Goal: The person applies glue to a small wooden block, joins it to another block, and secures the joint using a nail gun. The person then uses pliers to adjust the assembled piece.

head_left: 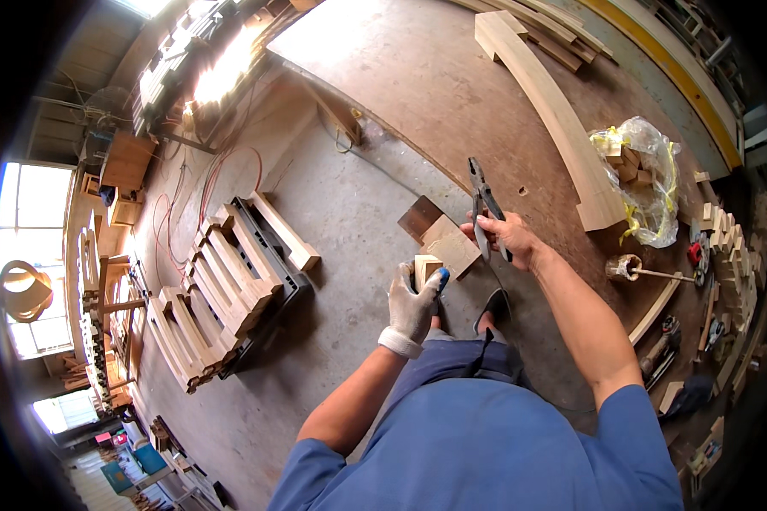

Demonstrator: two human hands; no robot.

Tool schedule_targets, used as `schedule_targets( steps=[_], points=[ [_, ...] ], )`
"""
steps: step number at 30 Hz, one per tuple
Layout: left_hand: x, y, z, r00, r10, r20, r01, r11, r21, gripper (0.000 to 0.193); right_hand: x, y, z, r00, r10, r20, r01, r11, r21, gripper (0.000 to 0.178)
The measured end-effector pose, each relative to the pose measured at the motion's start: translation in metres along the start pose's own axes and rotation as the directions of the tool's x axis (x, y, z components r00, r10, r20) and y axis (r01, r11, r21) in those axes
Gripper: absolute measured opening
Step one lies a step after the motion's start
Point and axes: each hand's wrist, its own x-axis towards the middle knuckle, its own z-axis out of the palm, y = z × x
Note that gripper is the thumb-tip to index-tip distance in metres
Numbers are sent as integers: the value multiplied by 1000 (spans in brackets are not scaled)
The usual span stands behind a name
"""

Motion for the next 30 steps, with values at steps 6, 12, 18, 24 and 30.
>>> schedule_targets(
  steps=[6,12,18,24,30],
  points=[
    [-4,27,-8,993,69,95,-98,933,346,56,-4,-5,3,998,-37,-53,38,999,14,38],
    [35,53,-25,833,468,296,-551,641,535,71,-52,18,-14,964,-199,-177,145,949,-280,30],
    [82,76,-22,545,325,773,-827,358,433,70,-144,25,-9,982,52,-183,-163,725,-669,34],
    [96,70,-6,422,354,834,-894,317,318,62,-158,13,22,974,-43,-224,-166,541,-824,30],
    [98,59,-7,469,411,782,-859,418,296,62,-143,11,21,972,-104,-212,-156,392,-907,30]
  ],
)
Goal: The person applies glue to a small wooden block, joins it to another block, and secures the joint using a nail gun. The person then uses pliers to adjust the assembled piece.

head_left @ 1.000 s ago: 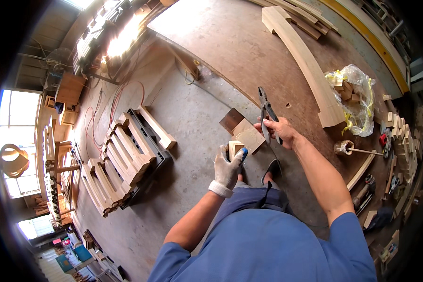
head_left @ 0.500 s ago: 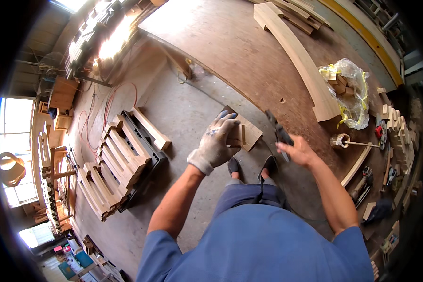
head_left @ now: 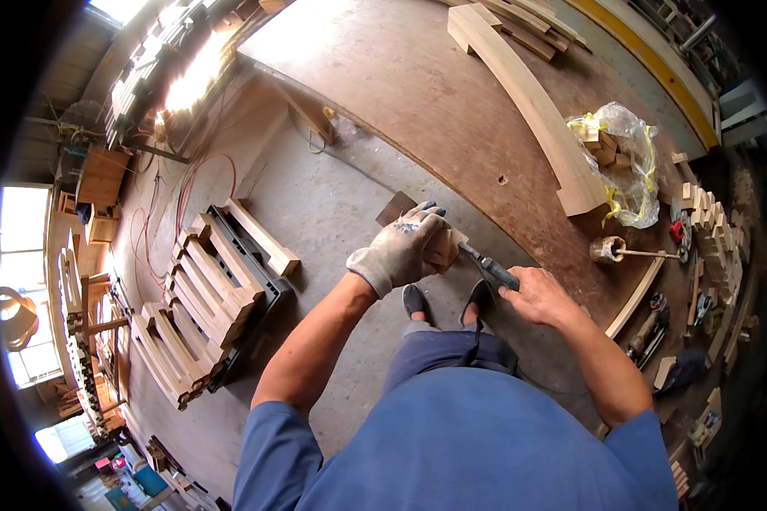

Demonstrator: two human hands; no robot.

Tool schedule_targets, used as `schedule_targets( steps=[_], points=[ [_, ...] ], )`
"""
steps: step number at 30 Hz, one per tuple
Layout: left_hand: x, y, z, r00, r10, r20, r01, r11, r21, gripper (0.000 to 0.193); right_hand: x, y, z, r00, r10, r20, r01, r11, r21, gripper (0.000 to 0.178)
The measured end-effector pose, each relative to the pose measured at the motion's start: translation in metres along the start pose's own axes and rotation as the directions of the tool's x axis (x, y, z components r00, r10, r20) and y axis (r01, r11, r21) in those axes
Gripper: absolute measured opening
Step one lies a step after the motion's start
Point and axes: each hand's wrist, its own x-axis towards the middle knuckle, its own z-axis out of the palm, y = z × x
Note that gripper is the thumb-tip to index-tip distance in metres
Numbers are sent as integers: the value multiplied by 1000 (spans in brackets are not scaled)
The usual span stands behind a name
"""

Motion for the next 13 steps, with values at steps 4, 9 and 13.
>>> schedule_targets(
  steps=[4,9,13],
  points=[
    [-1,12,-1,989,-134,63,135,991,-6,63,0,-9,-5,1000,-18,-4,18,996,-93,31],
    [-9,10,9,992,-128,-9,129,991,40,70,0,-15,-8,998,45,-33,-51,976,-210,32],
    [-13,9,19,984,-150,-91,156,986,61,76,2,-12,-9,998,49,-48,-60,966,-253,34]
  ],
)
